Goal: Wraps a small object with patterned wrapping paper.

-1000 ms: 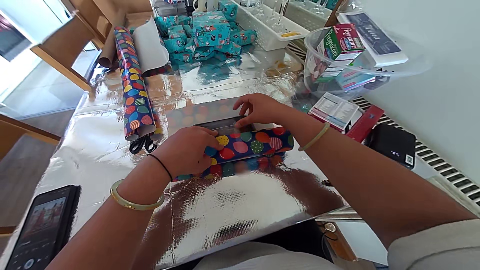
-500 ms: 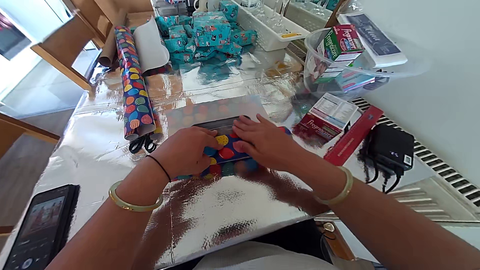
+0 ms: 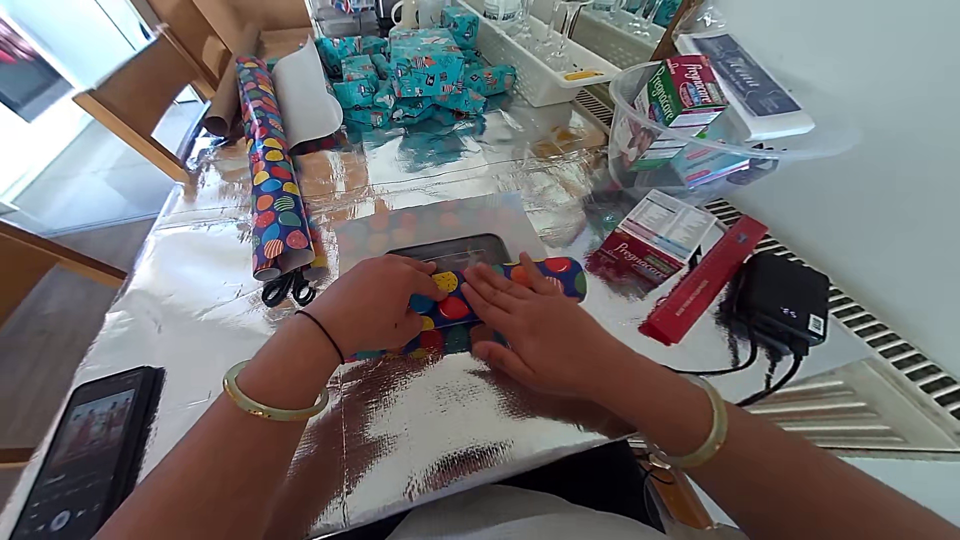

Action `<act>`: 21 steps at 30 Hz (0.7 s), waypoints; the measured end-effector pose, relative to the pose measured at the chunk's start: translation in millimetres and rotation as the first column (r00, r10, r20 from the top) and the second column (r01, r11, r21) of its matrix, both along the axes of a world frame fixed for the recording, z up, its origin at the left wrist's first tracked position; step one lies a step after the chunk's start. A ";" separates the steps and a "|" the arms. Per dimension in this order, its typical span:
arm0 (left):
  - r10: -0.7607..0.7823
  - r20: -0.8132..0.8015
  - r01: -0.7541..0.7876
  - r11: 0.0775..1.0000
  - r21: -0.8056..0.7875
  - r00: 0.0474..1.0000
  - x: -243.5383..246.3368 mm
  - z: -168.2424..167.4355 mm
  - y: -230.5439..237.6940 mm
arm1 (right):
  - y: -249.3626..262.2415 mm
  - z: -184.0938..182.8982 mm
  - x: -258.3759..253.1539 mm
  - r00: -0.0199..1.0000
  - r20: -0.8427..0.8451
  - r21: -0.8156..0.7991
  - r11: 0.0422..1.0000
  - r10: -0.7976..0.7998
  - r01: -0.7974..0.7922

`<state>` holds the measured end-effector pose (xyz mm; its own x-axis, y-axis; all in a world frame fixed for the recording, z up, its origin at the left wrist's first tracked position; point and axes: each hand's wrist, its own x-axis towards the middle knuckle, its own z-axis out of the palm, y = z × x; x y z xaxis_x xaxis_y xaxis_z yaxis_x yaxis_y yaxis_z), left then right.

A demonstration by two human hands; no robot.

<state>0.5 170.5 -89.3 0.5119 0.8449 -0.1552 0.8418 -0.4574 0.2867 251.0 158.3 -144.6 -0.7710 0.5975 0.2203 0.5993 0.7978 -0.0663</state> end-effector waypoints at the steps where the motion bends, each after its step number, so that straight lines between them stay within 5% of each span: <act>1: -0.001 -0.003 0.001 1.000 0.001 1.000 0.5 0.4 -0.2 | -1.3 -3.5 0.5 1.000 0.002 -0.003 1.000 -0.001 0.001; 9: -0.006 0.009 0.006 1.000 0.013 1.000 0.4 0.3 -0.9 | 1.4 18.1 0.2 0.999 0.036 -0.279 0.960 -0.018 0.027; 13: 0.024 0.316 -0.032 0.999 0.018 0.949 -13.8 -2.1 -5.0 | 22.3 30.7 16.8 0.978 -0.194 -0.650 0.757 -0.071 -0.074; 16: 0.092 0.462 -0.127 0.991 0.044 0.882 -26.0 -7.4 -7.7 | 29.1 22.8 25.2 0.948 -0.295 -0.651 0.752 -0.118 -0.109; 19: -0.009 0.303 -0.051 0.980 0.191 0.953 -20.4 -18.4 -14.3 | 20.8 21.0 20.5 0.948 -0.296 -0.570 0.818 -0.114 -0.080; 21: -0.018 0.131 -0.002 0.988 0.152 0.991 -13.6 -24.2 -19.0 | 14.4 24.6 15.5 0.960 -0.259 -0.522 0.852 -0.109 -0.044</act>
<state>-13.1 151.5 -113.5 0.5262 0.8492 0.0440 0.7973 -0.5107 0.3216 266.5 172.7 -120.0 -0.7051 0.7059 0.0671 0.5215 0.5803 -0.6255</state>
